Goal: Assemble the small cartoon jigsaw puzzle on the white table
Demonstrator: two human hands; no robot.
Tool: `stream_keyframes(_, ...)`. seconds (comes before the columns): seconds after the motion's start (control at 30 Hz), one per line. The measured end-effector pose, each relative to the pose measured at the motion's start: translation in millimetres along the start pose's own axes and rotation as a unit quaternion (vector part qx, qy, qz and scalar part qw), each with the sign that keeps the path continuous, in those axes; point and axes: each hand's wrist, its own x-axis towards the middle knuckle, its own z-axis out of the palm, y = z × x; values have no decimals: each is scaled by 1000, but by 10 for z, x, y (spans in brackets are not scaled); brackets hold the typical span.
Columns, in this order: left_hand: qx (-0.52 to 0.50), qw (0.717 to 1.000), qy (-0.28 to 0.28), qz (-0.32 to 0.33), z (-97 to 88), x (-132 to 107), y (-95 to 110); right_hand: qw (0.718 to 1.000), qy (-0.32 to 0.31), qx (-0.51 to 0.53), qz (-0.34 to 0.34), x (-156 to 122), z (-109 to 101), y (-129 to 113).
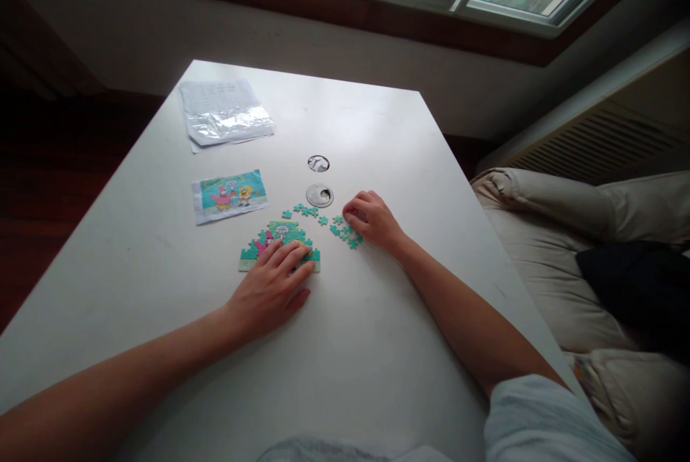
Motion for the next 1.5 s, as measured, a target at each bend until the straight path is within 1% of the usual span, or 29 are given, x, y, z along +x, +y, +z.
stream_keyframes(0.5,0,1000,4,5,16,-8,-5,1000,-3,3,0,-8,1,38)
stream_keyframes(0.6,-6,1000,10,7,26,-8,-13,999,-24,-10,-27,-19,-35,-36)
stream_keyframes(0.73,-6,1000,11,7,21,-6,-11,991,-74,-82,-74,-58,-68,-202)
stream_keyframes(0.83,-1,1000,12,8,11,-2,-5,985,-84,-128,-80,-84,-58,-287)
stream_keyframes(0.93,1,1000,13,8,10,2,-3,984,-92,-127,-87,-90,-30,-306)
stream_keyframes(1.07,1,1000,10,9,15,5,-4,984,-104,-87,-119,-84,4,-280)
stream_keyframes(1.13,-2,1000,10,8,17,4,-6,987,-86,-78,-112,-85,13,-268)
stream_keyframes(1.23,-6,1000,15,7,20,-2,-10,990,-66,-90,-81,-96,7,-286)
stream_keyframes(1.37,-4,1000,14,6,23,-9,-12,984,-83,-148,-46,-128,-23,-416)
stream_keyframes(1.5,2,1000,6,1,29,-11,-14,973,-87,-212,-13,-164,-27,-571)
